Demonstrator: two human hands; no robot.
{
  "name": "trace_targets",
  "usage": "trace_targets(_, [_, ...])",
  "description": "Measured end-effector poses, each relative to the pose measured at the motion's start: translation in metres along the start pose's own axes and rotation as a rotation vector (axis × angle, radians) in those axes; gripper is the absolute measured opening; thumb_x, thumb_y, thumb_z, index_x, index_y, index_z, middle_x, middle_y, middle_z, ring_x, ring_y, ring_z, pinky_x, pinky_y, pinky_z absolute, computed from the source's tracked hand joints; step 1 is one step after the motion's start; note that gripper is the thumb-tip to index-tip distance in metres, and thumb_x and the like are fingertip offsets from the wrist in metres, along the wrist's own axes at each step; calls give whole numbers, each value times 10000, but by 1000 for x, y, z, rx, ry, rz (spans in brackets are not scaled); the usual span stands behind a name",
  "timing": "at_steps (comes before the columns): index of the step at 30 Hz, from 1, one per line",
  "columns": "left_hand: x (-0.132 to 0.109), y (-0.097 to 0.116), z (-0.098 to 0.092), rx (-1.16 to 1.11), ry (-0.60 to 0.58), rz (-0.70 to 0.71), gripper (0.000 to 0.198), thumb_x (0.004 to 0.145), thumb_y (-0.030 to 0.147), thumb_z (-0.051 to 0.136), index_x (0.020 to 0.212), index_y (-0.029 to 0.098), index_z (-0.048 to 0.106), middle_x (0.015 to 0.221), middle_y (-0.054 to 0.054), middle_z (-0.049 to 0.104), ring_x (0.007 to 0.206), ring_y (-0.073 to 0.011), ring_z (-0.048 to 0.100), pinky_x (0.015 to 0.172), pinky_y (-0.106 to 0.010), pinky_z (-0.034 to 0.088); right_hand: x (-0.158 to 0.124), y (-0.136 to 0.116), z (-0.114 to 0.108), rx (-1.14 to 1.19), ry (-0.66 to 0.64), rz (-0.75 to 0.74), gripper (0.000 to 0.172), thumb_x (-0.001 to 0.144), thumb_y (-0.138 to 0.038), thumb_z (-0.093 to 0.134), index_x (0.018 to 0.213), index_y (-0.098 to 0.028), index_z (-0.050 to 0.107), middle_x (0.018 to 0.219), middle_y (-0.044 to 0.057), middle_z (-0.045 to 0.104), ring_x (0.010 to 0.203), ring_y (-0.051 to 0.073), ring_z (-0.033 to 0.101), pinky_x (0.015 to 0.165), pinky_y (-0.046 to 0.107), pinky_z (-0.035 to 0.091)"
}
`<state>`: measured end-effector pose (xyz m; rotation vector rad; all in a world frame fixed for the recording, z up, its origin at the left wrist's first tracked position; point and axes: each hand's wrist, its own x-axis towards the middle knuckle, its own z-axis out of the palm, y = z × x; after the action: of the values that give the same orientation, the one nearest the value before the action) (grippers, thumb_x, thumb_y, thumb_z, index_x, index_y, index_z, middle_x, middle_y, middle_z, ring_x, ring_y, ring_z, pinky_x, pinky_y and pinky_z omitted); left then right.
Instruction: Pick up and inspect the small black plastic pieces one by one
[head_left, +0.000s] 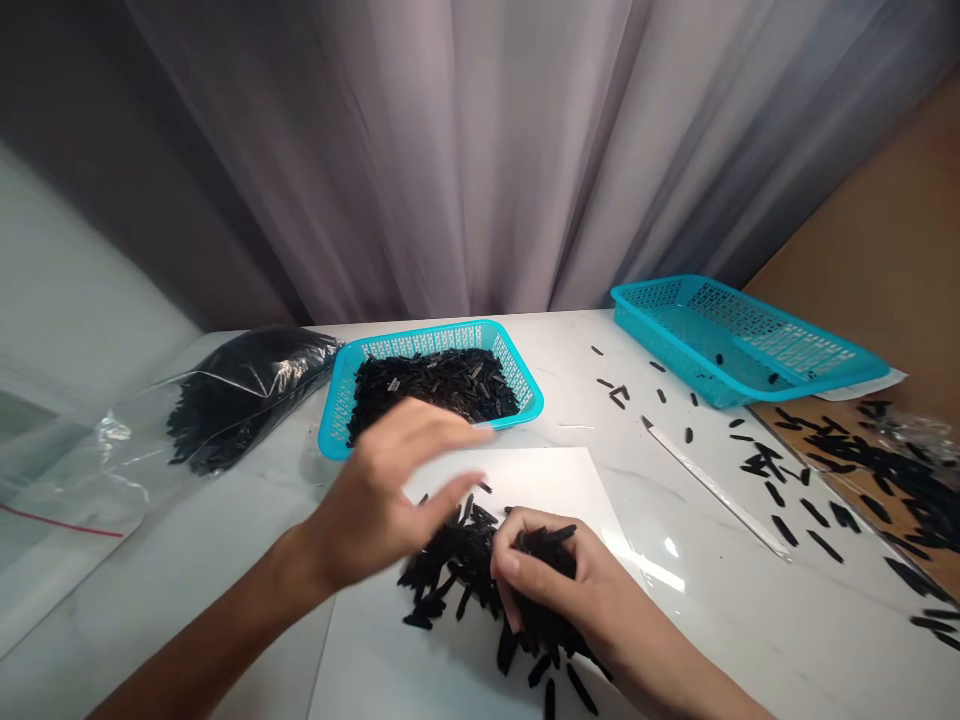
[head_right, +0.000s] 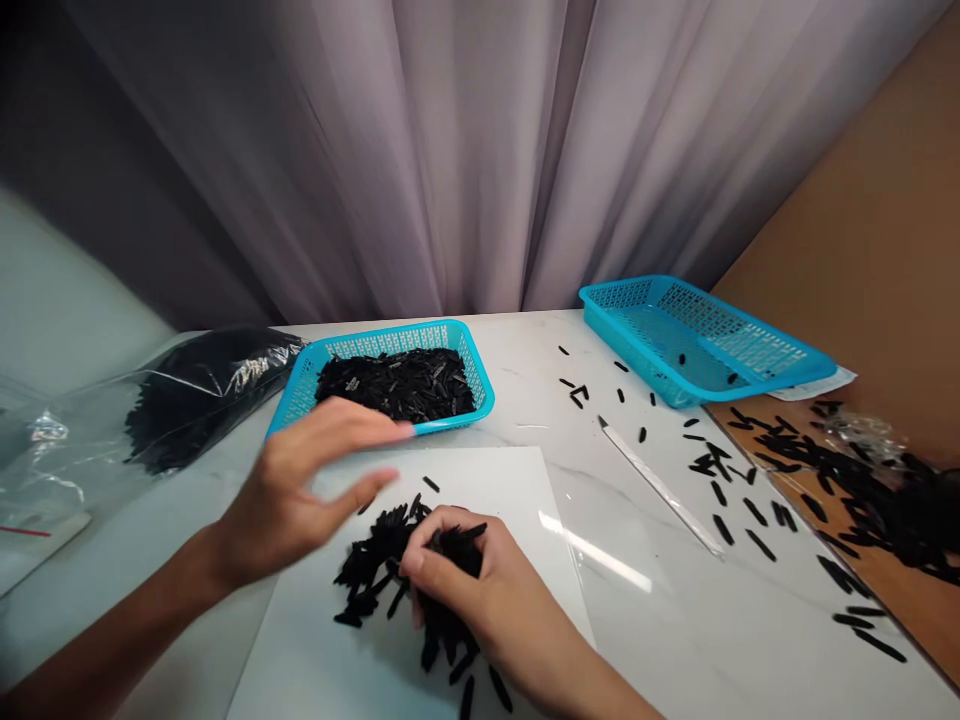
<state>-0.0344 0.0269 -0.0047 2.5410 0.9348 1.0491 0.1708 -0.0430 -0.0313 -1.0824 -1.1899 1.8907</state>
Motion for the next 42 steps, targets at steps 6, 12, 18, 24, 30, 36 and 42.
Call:
trace_targets(6, [-3,25,4,-205,-376,117,195,950,194,600,1121,191,695,1025,-72,709,925,-191,637,810,-315,517,-2,5,-2,-29,34,57,322,800,-454,748,907,-175,627,679,-30,559,623,126,461,563,245,360])
trace_targets(12, [-1,22,-4,-162,-423,109,99,865,112,639,941,166,673,1042,-61,690,951,-194,627,831,-313,501,-2,1,-2,-4,-26,27,321,805,-432,743,932,-153,648,665,-35,561,602,110,461,561,242,347])
trace_targets(18, [-3,23,-2,-131,-362,111,83,880,80,616,870,159,641,1006,-48,689,927,-178,617,792,-296,487,-2,-4,-5,2,-2,17,307,796,-399,764,963,-170,647,661,-40,575,618,119,475,584,246,361])
trace_targets(24, [-1,20,-5,-127,-236,70,61,875,101,662,875,163,662,916,-32,683,837,-158,605,736,-287,475,-1,-2,-10,-25,97,-41,255,865,-429,705,967,-197,682,710,-27,581,648,121,476,594,252,343])
trace_targets(30, [-2,20,-5,-127,-175,43,93,849,69,688,862,159,673,876,-26,685,803,-157,587,709,-290,464,1,2,-10,-75,199,-110,220,862,-415,715,940,-211,688,671,-32,559,618,126,458,551,257,316])
trace_targets(36, [0,22,-5,-169,-147,40,90,836,68,713,865,146,679,866,-31,689,805,-150,595,711,-281,481,1,-2,-9,-78,231,-129,243,859,-447,710,929,-216,679,635,-42,545,579,114,447,534,250,341])
trace_targets(42, [0,26,-7,-190,-144,39,78,837,69,714,864,135,683,848,-34,695,784,-145,591,691,-275,487,-3,-4,-8,-88,250,-143,230,878,-443,692,924,-218,683,642,-35,558,604,116,467,552,249,358])
